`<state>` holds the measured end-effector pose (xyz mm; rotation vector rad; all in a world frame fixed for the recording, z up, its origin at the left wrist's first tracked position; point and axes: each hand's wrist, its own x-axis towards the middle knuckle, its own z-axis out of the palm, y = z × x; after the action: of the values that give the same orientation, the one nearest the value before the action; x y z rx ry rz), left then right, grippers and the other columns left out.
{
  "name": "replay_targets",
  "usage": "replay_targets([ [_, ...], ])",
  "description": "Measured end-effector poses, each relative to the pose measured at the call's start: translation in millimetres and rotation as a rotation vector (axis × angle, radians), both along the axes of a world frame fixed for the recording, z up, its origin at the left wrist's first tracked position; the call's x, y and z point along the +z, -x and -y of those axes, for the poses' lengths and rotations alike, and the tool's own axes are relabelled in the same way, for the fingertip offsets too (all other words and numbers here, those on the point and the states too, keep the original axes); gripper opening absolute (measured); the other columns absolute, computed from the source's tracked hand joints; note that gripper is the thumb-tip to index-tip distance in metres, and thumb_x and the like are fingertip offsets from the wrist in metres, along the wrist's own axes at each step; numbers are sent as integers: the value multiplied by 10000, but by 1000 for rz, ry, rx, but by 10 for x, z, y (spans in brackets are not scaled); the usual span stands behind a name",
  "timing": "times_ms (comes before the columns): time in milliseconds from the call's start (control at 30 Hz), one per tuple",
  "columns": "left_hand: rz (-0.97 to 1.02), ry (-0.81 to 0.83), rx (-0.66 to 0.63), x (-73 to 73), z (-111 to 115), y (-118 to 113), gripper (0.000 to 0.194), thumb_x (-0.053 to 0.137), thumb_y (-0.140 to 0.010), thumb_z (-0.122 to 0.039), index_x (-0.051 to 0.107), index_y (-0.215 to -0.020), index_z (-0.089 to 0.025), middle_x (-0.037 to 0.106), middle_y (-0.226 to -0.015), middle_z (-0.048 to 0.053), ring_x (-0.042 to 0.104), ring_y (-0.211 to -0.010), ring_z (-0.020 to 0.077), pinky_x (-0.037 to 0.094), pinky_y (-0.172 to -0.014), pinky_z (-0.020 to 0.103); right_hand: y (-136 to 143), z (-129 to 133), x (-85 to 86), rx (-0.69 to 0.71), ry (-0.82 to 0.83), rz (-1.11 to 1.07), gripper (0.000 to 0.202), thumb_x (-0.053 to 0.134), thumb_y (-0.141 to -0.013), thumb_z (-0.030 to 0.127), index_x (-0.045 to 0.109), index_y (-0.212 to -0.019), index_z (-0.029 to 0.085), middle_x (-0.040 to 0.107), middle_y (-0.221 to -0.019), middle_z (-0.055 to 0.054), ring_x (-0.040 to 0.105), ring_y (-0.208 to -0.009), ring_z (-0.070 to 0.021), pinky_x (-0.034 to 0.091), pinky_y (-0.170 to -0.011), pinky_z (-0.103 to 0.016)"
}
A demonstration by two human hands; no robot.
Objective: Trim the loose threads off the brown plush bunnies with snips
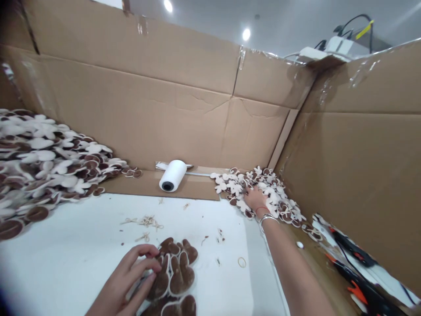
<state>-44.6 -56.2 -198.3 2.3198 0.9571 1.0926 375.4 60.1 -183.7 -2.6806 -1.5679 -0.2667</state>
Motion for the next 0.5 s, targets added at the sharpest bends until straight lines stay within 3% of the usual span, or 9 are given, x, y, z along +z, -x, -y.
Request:
replay_targets([
  [133,74,115,26,45,86,-22,203,399,-946,-251,595,-894,-240,508,-1102,64,551,-1027,193,481,-866,292,145,246,3,54,15,4,329,592,-946,312,569,-1242,169,586,-1255,-105,618,-1049,-249,536,-866,-457],
  [267,85,109,15,21,103,-12,221,374,-951,-236,586,-893,-235,511,-1098,67,552,-1022,193,485,-882,304,178,371,92,77,24,4,316,590,-948,310,577,-1228,166,599,-1232,-101,627,-1025,-240,543,-853,-445],
  [367,53,21,-14,-64,39,9,205,377,-941,-197,576,-911,-234,520,-1086,68,572,-995,182,511,-849,286,170,278,240,57,-6,34,306,588,-949,309,582,-1220,167,602,-1227,-100,628,-1021,-237,544,-851,-442],
  [500,35,-151,-39,-235,-99,14,198,394,-910,-146,574,-926,-225,552,-1056,75,614,-916,159,551,-772,241,273,-126,449,146,-53,66,298,584,-951,306,585,-1217,172,597,-1238,-103,624,-1030,-237,540,-861,-441],
])
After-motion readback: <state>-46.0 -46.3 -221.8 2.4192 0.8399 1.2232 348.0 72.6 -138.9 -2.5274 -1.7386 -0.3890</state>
